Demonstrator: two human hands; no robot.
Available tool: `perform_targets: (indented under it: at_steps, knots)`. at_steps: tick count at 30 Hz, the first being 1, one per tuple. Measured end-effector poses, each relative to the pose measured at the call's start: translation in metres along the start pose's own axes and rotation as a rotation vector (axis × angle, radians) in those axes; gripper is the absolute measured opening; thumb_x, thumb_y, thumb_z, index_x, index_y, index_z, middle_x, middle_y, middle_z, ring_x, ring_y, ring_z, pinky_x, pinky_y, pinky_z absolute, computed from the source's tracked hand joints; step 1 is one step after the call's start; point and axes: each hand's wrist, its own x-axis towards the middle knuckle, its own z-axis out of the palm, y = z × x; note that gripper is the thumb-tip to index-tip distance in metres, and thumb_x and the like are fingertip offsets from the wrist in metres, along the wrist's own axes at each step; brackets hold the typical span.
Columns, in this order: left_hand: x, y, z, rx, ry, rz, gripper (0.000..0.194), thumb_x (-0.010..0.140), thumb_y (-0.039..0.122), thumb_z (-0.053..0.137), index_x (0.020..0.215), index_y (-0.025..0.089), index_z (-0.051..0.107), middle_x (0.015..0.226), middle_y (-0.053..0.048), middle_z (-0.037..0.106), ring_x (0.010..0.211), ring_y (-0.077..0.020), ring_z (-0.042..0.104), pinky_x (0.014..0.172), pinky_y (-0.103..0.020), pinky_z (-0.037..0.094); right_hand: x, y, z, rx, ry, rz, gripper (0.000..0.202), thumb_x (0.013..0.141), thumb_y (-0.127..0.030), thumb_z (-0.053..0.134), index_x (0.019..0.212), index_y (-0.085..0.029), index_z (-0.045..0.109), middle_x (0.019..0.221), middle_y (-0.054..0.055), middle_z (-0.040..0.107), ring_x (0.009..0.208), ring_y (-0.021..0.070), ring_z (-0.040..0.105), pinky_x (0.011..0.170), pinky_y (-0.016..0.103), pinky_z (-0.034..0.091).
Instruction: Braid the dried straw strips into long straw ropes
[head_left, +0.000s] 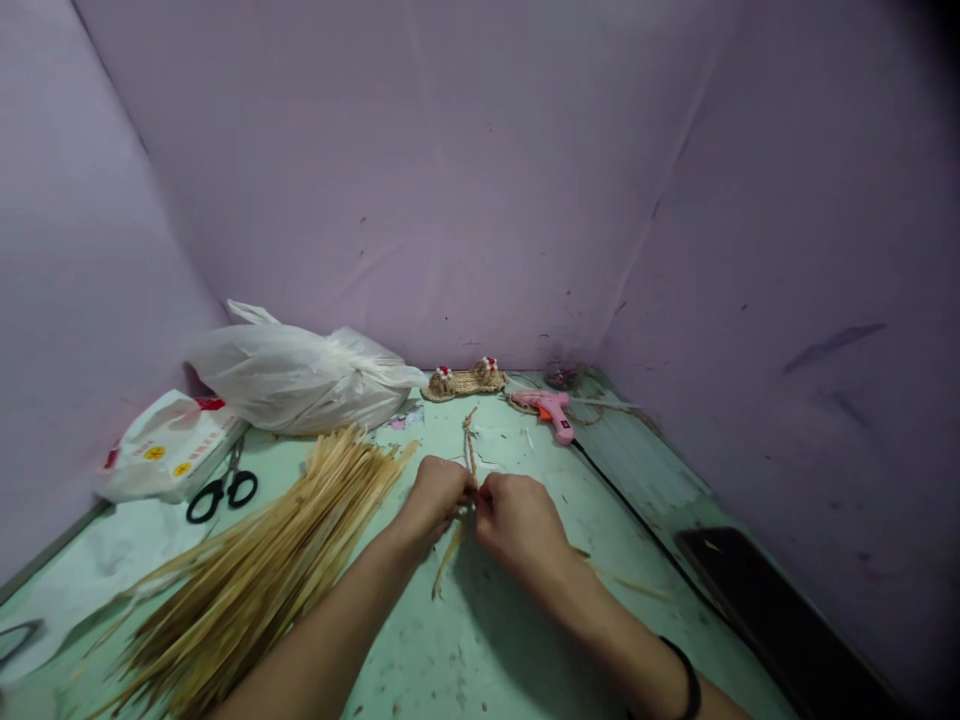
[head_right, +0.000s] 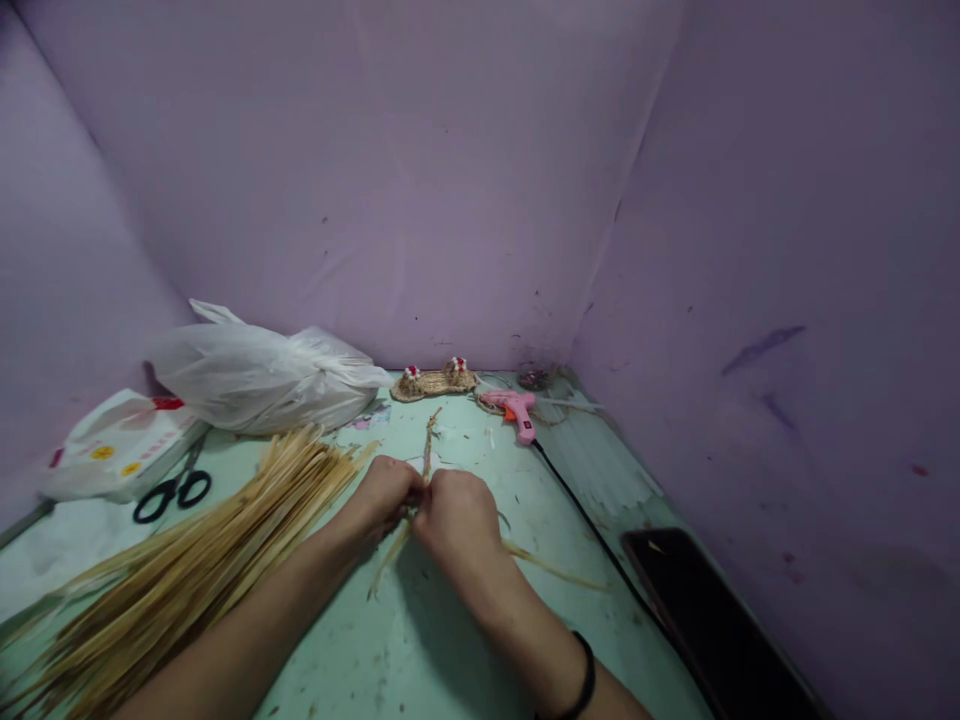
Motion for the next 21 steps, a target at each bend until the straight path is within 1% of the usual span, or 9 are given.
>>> perform_targets:
  at_steps: [2,4,8,12,15,16,17,18,21]
  knots:
    - [-0.005,0.004,-0.003,-0.064,-0.036,-0.083,0.022,0.048,0.012,0.045,0.042,0.019,0.025,0.033,0.009,0.020,0.030,-0.0032,0.015,0.035,-0.020,0.006,-0.005,-0.005,0.003,-0.004,-0.020,-0.030,0.022,0.071,-0.019,0.045,0.073,-0.013,0.067,0.072,0.014,0.066,0.061,0.0198,0.059,0.050,0.027,0.026]
    - [-0.008,0.004,-0.007,-0.100,-0.078,-0.115,0.022,0.048,0.014,0.046,0.042,0.019,0.025,0.033,0.009,0.021,0.029,-0.0027,0.013,0.033,-0.020,0.004,-0.010,-0.008,0.009,0.016,-0.014,-0.061,0.022,0.071,-0.017,0.045,0.075,-0.013,0.067,0.073,0.013,0.066,0.061,0.0192,0.058,0.051,0.027,0.026]
    - [-0.006,0.000,-0.013,-0.106,-0.103,-0.006,0.018,0.046,0.013,0.047,0.044,0.018,0.030,0.032,0.009,0.023,0.027,-0.0024,0.016,0.031,-0.019,0.006,-0.013,-0.009,0.014,0.064,-0.011,-0.092,0.021,0.071,-0.016,0.045,0.074,-0.014,0.066,0.073,0.011,0.066,0.061,0.0170,0.057,0.051,0.026,0.026]
    - [-0.005,-0.001,-0.016,-0.027,-0.143,0.019,0.006,0.047,0.013,0.047,0.048,0.016,0.042,0.031,0.008,0.029,0.026,-0.0028,0.019,0.029,-0.018,0.009,0.000,0.006,-0.005,0.181,-0.039,-0.100,0.022,0.072,-0.026,0.047,0.066,-0.016,0.066,0.060,0.006,0.064,0.053,0.0142,0.052,0.047,0.024,0.024]
    - [-0.004,0.001,-0.019,-0.021,-0.214,0.015,0.005,0.047,0.015,0.051,0.051,0.015,0.046,0.034,0.008,0.032,0.027,-0.0018,0.019,0.029,-0.017,0.007,0.018,0.021,-0.018,0.321,0.154,0.038,0.029,0.076,-0.032,0.042,0.071,-0.016,0.065,0.061,0.004,0.062,0.054,0.0126,0.050,0.049,0.022,0.027]
    - [-0.004,0.002,-0.021,-0.025,-0.239,0.011,0.007,0.047,0.016,0.052,0.051,0.014,0.046,0.035,0.008,0.032,0.028,-0.0014,0.018,0.030,-0.017,0.006,0.023,0.025,-0.018,0.375,0.151,0.063,0.028,0.075,-0.032,0.043,0.071,-0.015,0.065,0.062,0.004,0.061,0.055,0.0123,0.050,0.049,0.022,0.028]
    - [-0.003,0.002,-0.022,-0.031,-0.258,0.007,0.008,0.047,0.017,0.052,0.051,0.015,0.046,0.036,0.008,0.031,0.028,-0.0012,0.018,0.030,-0.017,0.006,0.028,0.027,-0.016,0.448,0.103,0.075,0.026,0.073,-0.032,0.045,0.069,-0.014,0.064,0.060,0.003,0.060,0.054,0.0119,0.049,0.048,0.021,0.028]
    - [-0.002,0.002,-0.023,-0.037,-0.268,0.005,0.008,0.047,0.017,0.052,0.050,0.015,0.045,0.036,0.008,0.031,0.028,-0.0010,0.017,0.030,-0.017,0.006,0.032,0.027,-0.011,0.539,0.010,0.078,0.024,0.072,-0.031,0.046,0.066,-0.014,0.063,0.057,0.002,0.058,0.052,0.0111,0.048,0.047,0.021,0.028]
    - [0.001,0.001,-0.023,-0.041,-0.278,0.012,0.010,0.046,0.017,0.051,0.048,0.016,0.041,0.035,0.009,0.028,0.028,-0.0009,0.015,0.030,-0.018,0.005,0.037,0.023,0.007,0.825,-0.314,0.142,0.019,0.068,-0.027,0.047,0.057,-0.013,0.055,0.044,-0.002,0.047,0.040,0.0075,0.038,0.041,0.020,0.024]
